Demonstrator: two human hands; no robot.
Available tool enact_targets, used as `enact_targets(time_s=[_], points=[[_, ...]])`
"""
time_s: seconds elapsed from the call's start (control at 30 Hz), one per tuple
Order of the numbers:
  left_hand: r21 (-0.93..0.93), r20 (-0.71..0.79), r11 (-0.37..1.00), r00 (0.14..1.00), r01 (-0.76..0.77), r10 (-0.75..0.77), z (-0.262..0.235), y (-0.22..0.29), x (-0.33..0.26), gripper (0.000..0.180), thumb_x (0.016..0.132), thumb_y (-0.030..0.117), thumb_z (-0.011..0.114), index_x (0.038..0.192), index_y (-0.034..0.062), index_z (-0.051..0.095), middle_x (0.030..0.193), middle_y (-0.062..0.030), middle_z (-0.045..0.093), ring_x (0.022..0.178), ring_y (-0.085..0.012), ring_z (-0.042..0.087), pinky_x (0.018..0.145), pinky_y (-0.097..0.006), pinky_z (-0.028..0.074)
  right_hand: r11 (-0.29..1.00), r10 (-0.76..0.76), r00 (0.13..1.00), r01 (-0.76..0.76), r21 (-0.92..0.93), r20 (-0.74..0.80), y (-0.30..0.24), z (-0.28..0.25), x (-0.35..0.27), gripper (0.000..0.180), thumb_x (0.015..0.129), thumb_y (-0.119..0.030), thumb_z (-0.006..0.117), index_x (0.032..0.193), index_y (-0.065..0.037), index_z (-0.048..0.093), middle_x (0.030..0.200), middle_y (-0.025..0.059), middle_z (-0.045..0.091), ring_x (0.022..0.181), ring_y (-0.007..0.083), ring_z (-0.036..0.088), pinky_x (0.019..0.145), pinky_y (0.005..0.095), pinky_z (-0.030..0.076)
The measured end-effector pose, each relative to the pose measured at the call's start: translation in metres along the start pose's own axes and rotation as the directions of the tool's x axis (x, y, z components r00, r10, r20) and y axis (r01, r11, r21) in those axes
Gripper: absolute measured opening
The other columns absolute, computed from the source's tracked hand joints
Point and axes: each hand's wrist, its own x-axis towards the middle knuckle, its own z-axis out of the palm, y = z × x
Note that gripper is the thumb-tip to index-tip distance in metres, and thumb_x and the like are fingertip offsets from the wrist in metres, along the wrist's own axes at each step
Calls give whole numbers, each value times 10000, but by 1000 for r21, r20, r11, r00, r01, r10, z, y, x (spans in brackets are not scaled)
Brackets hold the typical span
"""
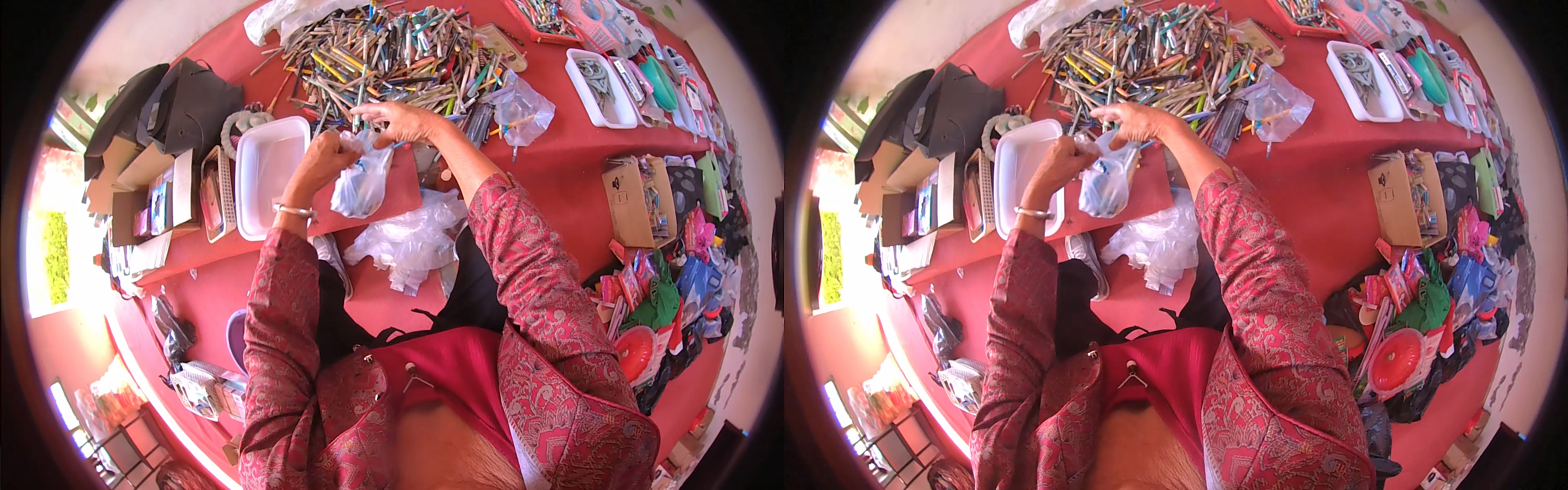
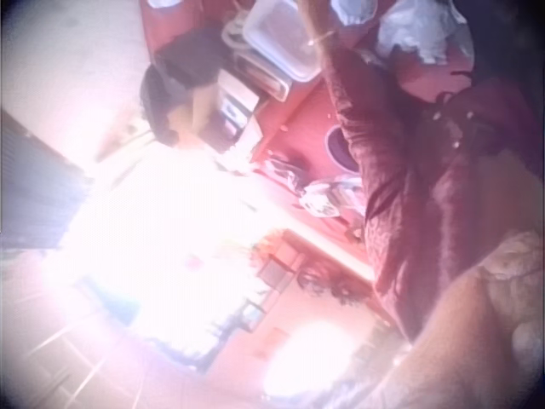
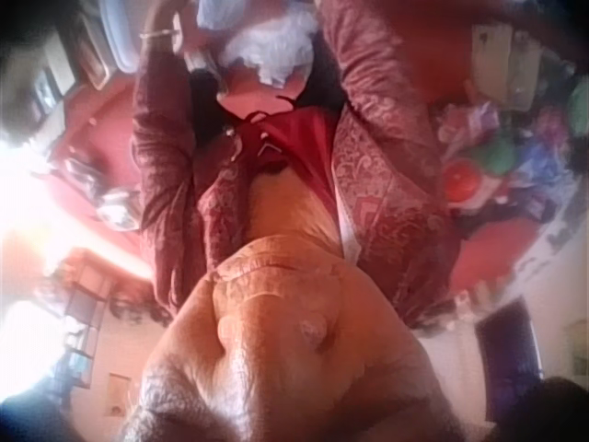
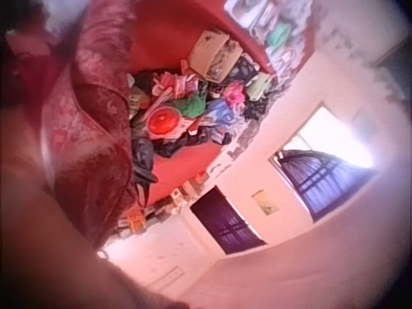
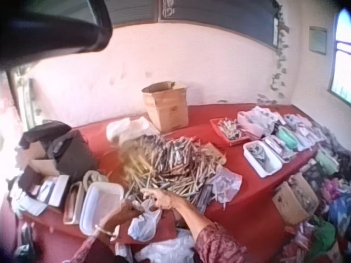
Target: The person sits on the floor and sorts a large pile of pens by picking them up, placing them into a white plastic container, and then transferring them into small plastic bags. The person handles the pens by hand and organizes them into multiple bags.
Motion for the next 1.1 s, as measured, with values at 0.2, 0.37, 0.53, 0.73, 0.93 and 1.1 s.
enact_targets(time_s=[0.2,0.37,0.53,0.73,0.93,1.1], points=[[-203,33,976,996,-79,87,-34,33,-20,86,686,34,570,752,16,623,584,1,551,477,-62,475,406,-205,348,944,-182,940,249,-217,288,-33,22,7,363,657,-171,625,988,-35,568,946,120,590,874,224,551,773,313,423],[-403,-73,913,997,-60,33,-57,26,-32,99,701,-31,547,771,12,602,602,-2,529,470,-51,439,422,-181,338,993,-114,993,115,-22,41,-65,33,-10,243,797,-218,495,743,-6,602,684,69,627,656,133,598,629,262,456],[-453,-182,885,983,-108,27,-54,38,-32,96,722,-24,531,785,15,593,601,-2,519,483,-50,436,429,-176,339,977,-173,975,188,105,-138,-78,38,-24,230,808,-175,477,726,2,598,685,68,623,672,136,583,690,261,435],[-539,-345,807,937,-242,51,-61,48,-43,271,742,32,552,1011,4,537,666,0,537,507,-47,429,455,-170,331,753,-138,967,243,611,-215,-81,46,-15,202,777,-134,491,731,38,588,715,122,618,701,172,584,717,274,420],[-591,-406,753,913,-291,34,-79,39,-45,351,756,75,578,1082,-28,502,678,1,531,514,-47,416,465,-174,335,403,59,981,147,903,-186,-74,43,-9,210,834,-199,424,684,-69,494,454,-38,333,372,88,299,590,316,446],[-406,-367,898,930,-167,7,-82,42,-56,277,728,29,554,1005,23,563,624,21,519,511,-30,432,441,-171,347,355,177,974,74,932,-145,-70,43,-1,254,877,-207,375,702,-48,467,449,-39,307,353,82,277,477,275,398]])
